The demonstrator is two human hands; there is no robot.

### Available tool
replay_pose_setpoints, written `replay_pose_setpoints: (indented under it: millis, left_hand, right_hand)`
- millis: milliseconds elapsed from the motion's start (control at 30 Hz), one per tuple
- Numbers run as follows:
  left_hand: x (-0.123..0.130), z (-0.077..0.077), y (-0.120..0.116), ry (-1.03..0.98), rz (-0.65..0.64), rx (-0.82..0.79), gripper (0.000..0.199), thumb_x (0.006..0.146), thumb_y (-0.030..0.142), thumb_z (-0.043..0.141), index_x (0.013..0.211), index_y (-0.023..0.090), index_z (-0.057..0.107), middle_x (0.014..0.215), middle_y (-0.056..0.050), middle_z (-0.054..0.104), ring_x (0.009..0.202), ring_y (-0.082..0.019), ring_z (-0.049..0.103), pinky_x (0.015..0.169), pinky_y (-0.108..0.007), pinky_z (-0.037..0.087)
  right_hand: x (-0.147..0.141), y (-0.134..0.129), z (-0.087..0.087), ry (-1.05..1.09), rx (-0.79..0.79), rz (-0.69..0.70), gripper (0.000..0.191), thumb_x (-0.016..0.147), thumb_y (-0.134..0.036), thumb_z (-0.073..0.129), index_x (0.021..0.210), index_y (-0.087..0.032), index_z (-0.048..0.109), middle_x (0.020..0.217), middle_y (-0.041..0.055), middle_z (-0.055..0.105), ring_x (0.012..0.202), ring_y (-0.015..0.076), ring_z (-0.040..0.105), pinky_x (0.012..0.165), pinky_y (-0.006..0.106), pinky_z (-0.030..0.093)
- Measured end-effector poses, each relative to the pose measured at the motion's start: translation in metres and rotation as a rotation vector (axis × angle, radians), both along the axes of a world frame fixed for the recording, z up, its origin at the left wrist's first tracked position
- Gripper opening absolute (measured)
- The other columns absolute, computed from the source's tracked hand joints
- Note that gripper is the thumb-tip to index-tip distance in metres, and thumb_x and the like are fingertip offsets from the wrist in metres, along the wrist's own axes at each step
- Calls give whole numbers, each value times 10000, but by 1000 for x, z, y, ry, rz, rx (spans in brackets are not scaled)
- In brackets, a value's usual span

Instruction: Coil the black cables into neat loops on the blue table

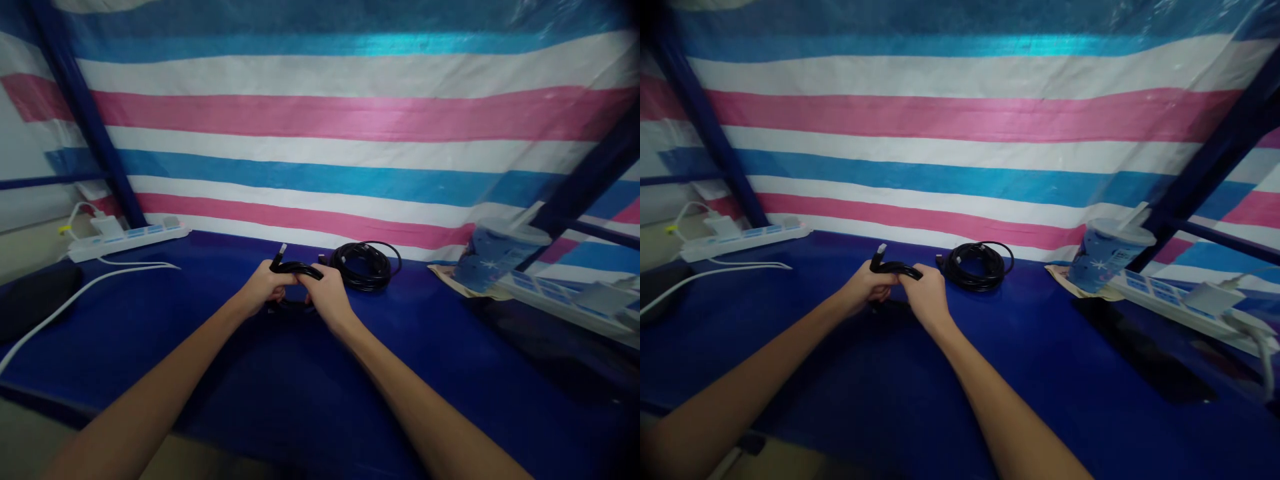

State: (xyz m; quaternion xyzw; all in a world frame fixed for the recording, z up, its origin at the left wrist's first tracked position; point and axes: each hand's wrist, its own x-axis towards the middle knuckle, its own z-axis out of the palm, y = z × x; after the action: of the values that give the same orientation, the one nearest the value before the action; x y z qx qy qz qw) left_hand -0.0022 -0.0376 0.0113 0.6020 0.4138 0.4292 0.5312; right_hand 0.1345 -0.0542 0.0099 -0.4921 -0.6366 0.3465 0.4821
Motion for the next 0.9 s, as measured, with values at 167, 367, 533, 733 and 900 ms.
replay_pose_setpoints:
  millis: [167, 367, 533, 733, 900]
  left_hand:
    - [-50, 27, 21, 262, 356, 157, 239, 593, 335, 656, 560, 185, 473, 395, 52, 373, 374, -81, 364, 442, -249, 291]
    - [-152, 17, 61, 1467, 423, 523, 597, 799, 627, 397, 1106, 163, 611, 934, -173, 685, 871, -346, 634, 730, -402, 439]
    - [-176, -11, 79, 1507, 193, 505, 734, 749, 735, 375, 1201, 193, 578, 1252, -141, 593, 1129, -356, 543, 923, -452, 401]
    - [-180, 20, 72, 1214, 63, 274, 711, 755, 605, 483, 1342, 205, 455, 1398, -80, 480, 1289, -281, 422, 1074, -404, 298]
    - [-177, 31, 95, 1131, 333, 365, 720, 870, 560, 317, 1388, 62, 357, 1452, -173, 382, 1319, -295, 372, 1085, -445, 283]
  right_hand:
    - [19, 8, -10, -212, 260, 15, 594, 813, -443, 559, 1345, -220, 418, 1253, 94, 530, 1083, 189, 541, 898, 326, 436]
    - [34, 19, -28, -840, 251, 86, 468, 892, -265, 435, 1354, -190, 444, 1281, 129, 496, 1166, 254, 485, 957, 432, 373]
    - [28, 19, -31, -921, 253, 128, 340, 915, -250, 396, 1201, -185, 567, 1214, 111, 537, 1102, 239, 509, 883, 412, 364]
    - [28, 17, -27, -971, 250, 139, 307, 933, -257, 377, 1151, -188, 581, 1158, 86, 556, 1061, 203, 522, 823, 368, 347]
    - [27, 16, -26, -988, 238, 141, 299, 931, -248, 384, 1147, -178, 578, 1159, 76, 556, 1078, 207, 517, 820, 361, 333]
